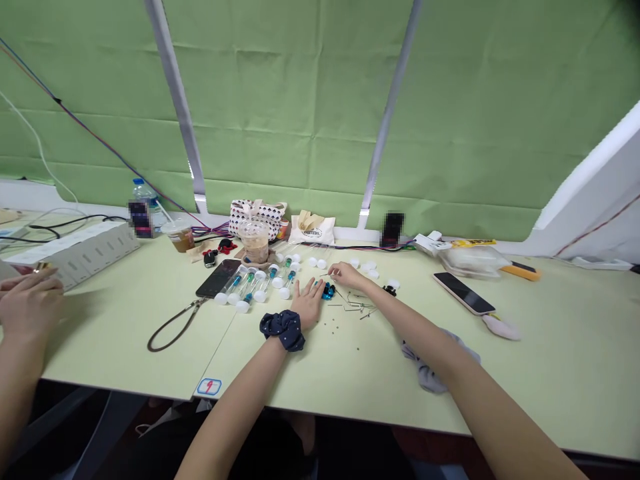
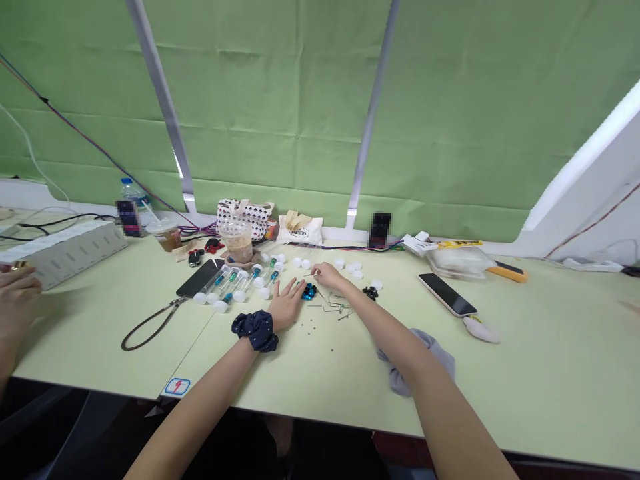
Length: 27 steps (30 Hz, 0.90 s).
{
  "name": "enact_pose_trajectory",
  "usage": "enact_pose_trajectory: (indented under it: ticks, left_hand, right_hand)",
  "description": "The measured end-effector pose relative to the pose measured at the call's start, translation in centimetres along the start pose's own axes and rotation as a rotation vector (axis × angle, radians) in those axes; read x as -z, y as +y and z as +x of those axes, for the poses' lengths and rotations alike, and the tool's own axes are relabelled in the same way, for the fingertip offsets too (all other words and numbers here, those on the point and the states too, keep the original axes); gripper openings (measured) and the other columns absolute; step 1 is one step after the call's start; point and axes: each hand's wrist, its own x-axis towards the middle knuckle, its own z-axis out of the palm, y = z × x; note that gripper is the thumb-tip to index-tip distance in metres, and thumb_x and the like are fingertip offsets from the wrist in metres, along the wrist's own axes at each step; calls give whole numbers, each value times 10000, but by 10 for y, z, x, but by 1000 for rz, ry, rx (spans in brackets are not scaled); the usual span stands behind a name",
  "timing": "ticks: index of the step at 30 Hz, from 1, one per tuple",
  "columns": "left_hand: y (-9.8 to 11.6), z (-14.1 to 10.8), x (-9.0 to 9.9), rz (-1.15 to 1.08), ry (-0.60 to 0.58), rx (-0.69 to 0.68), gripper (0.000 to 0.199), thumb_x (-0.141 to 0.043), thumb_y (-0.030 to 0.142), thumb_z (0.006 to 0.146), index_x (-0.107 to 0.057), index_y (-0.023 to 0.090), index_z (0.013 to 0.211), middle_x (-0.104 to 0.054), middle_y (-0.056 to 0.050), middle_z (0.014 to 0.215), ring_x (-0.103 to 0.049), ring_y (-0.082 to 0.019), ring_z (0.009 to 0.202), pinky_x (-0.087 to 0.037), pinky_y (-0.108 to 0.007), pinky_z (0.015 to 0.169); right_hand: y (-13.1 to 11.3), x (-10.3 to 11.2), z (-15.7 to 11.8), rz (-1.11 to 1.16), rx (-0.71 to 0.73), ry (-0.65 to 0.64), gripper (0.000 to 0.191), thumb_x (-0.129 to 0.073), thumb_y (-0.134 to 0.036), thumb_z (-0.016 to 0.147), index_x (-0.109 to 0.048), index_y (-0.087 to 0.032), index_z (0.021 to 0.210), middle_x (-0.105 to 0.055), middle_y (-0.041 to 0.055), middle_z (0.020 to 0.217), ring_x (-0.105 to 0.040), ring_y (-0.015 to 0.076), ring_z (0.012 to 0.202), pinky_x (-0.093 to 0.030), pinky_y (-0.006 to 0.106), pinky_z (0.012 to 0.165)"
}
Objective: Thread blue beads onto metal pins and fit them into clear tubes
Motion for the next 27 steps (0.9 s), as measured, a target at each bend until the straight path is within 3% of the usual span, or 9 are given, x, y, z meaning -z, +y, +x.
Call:
enact_pose_trajectory:
  ticks: [3,8,11,16,21,24,27]
  left_hand:
    - [1,1,3,-50,-17,19,563,-360,118,790,-330,173,1349,-435,-113,1353,-268,-280,1310,-65,-549,1067]
    - [2,4,0,-111,10,63,499,-430,123,771,-427,198,1264,-550,-90,1196,-363,-290,1233,-252,-442,1035]
    - [-3,6,-7,-168,70,115,419,-427,108,783,-475,191,1190,-555,-105,1139,-425,-268,1160,-331,-411,984]
    - [-11,6,-7,-108,104,157,219,-433,166,833,-537,127,1021,-524,-144,1079,-474,-256,1037,-384,-413,904]
    - [-8,5,0,9,89,214,137,-507,252,835,-565,141,890,-522,-118,958,-518,-246,895,-419,-367,765]
    - [-9,6,-2,-81,40,261,108,-521,241,831,-572,147,845,-521,-90,907,-542,-192,730,-422,-315,645]
    - [-15,7,-6,-256,90,246,116,-610,266,772,-589,153,766,-528,-58,833,-540,-171,692,-433,-307,660]
  right_hand:
    - [14,9,-15,-4,2,-7,192,-571,-113,743,-646,-182,906,-597,67,959,-563,136,803,-410,234,740]
    - [34,18,-41,5,-13,-34,197,-574,-92,713,-651,-167,878,-633,52,839,-571,147,739,-420,224,645]
    - [37,23,-52,21,4,-39,152,-605,-123,701,-658,-167,836,-642,43,811,-579,148,735,-428,230,663]
    - [34,31,-66,18,29,15,123,-595,-233,756,-663,-161,829,-617,73,887,-561,176,824,-408,278,748]
    - [22,22,-74,-2,98,-48,237,-671,-369,699,-668,-196,861,-579,57,891,-525,201,883,-380,299,766]
    - [11,8,-76,-50,56,-19,211,-653,-386,721,-655,-209,836,-548,57,922,-480,231,971,-353,353,810]
    - [0,-2,-75,-100,-21,4,100,-602,-284,779,-635,-190,784,-513,69,987,-449,230,1005,-351,365,810]
